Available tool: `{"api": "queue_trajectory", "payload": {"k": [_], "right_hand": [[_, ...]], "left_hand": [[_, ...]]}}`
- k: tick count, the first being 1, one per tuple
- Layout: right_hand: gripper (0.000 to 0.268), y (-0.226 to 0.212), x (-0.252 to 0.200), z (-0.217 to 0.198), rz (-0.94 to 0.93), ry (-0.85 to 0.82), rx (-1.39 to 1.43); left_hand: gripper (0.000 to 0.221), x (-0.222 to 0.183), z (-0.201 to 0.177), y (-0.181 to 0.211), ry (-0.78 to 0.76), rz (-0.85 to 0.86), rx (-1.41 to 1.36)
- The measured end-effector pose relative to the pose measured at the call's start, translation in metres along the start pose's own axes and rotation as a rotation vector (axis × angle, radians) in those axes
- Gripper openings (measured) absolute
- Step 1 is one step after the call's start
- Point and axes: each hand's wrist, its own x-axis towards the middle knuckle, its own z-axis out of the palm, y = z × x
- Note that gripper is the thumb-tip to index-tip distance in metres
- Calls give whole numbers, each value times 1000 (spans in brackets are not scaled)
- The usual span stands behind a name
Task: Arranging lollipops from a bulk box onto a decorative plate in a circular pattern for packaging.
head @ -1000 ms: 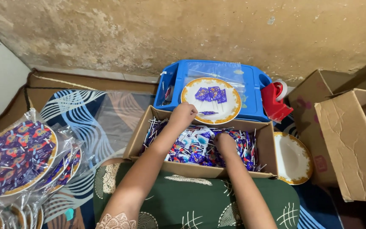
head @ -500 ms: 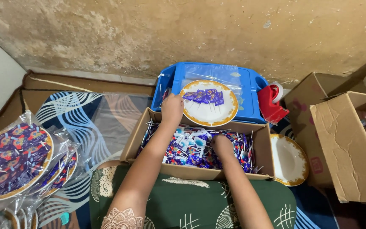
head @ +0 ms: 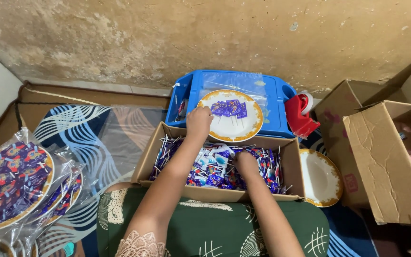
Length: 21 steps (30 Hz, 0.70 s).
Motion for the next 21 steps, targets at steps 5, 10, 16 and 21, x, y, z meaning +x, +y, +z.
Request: {"api": "queue_trajectory", "payload": {"k": [5,10,16,21], "right_hand": [[19,-5,-4,-6,-27,15,12],[21,-5,-5,-5,-36,45,21],[20,-14,-15,-16,-53,82,11],[18,-15,-21,-17,-60,119,30]], "left_hand": [[14,-36,-61,0,79,-45,-191],[16,-79,-63,-47,168,-111,-320],[21,-123,23,-150,-160,-181,39],[24,-121,23,-141,-216,-213,20]]}}
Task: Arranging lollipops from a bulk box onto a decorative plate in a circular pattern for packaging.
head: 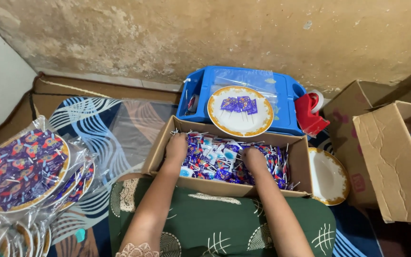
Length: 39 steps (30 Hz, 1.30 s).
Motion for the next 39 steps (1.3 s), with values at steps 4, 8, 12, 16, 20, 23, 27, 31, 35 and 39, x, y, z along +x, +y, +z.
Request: {"api": "queue_trajectory", "payload": {"k": [4,8,12,16,20,23,27,31,35,39], "right_hand": [[18,4,4,6,-15,-13,-14],[15,9,10,13,-41,-6,-2],[13,4,11,8,-33,46,-7],[12,-5,8,2,-51,52,8],[10,3,4,10,-119,174,-102],[11,-8,-25,-15,-157,259,-77],[13,8,-46,-33,-241,305,219],[11,31,-38,-70,-172,366,215],[11,28,-10,-110,-153,350,-26],[9,9,5,-129,-209,380,-208]], "left_hand": [[31,-8,-14,38,82,226,118],[50,-8,3,42,34,360,250],[26,20,60,13,81,378,290],[20,33,89,-4,34,394,308],[15,31,95,-5,113,452,299],[19,20,78,9,116,511,291],[27,15,71,16,-25,492,261],[32,11,59,25,-163,410,307],[32,1,38,31,-232,302,209],[37,-14,6,39,-239,250,131]]}}
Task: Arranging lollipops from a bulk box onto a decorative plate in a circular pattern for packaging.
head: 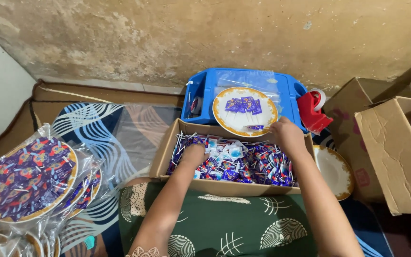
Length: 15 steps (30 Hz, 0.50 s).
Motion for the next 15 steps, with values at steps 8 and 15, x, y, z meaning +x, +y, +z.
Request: {"api": "queue_trajectory", "payload": {"k": [8,15], "right_hand": [[11,12,27,77,12,164,-180],[16,-18,35,77,64,263,-152]], "left_hand": [[21,-4,-6,0,-12,-31,-60],[22,-19,-39,12,39,-159,-97]]}}
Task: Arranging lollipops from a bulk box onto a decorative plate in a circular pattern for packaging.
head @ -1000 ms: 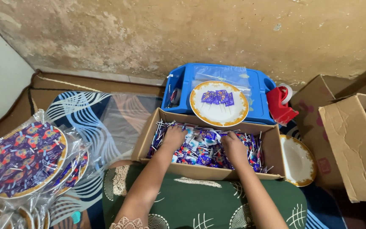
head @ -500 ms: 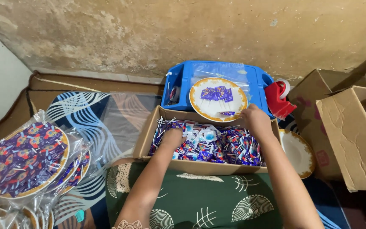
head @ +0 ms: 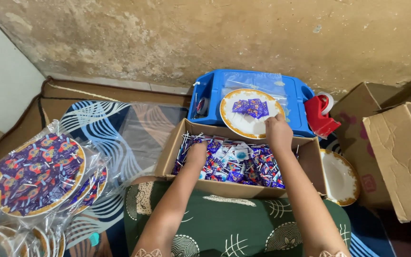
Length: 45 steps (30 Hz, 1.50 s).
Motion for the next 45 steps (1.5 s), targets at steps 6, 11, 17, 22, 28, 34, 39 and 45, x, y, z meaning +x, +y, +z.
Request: {"api": "queue_trajectory", "payload": {"k": [6,11,17,22,28,34,39,45], "right_hand": [[18,-17,10,17,-26,18,-109],[15,-20,30,18,65,-115,91],[12,11,25,-12,46,-388,163],[12,41,8,4,53,-384,10],[12,21,5,2,94,-125,58],[15,-3,14,24,149,-174,144],[15,-16,26,67,172,-119,53],[11,-45,46,55,208,-180,133]], "left_hand": [[20,14,27,-14,54,34,62],[21,17,41,-23,61,29,74],[21,12,36,-22,31,38,54],[22,18,40,-19,12,23,59],[18,9,30,-18,-12,37,43],[21,8,26,-14,-10,21,59],[20,8,24,-14,-34,19,-5],[22,9,26,-16,-26,28,9]]}}
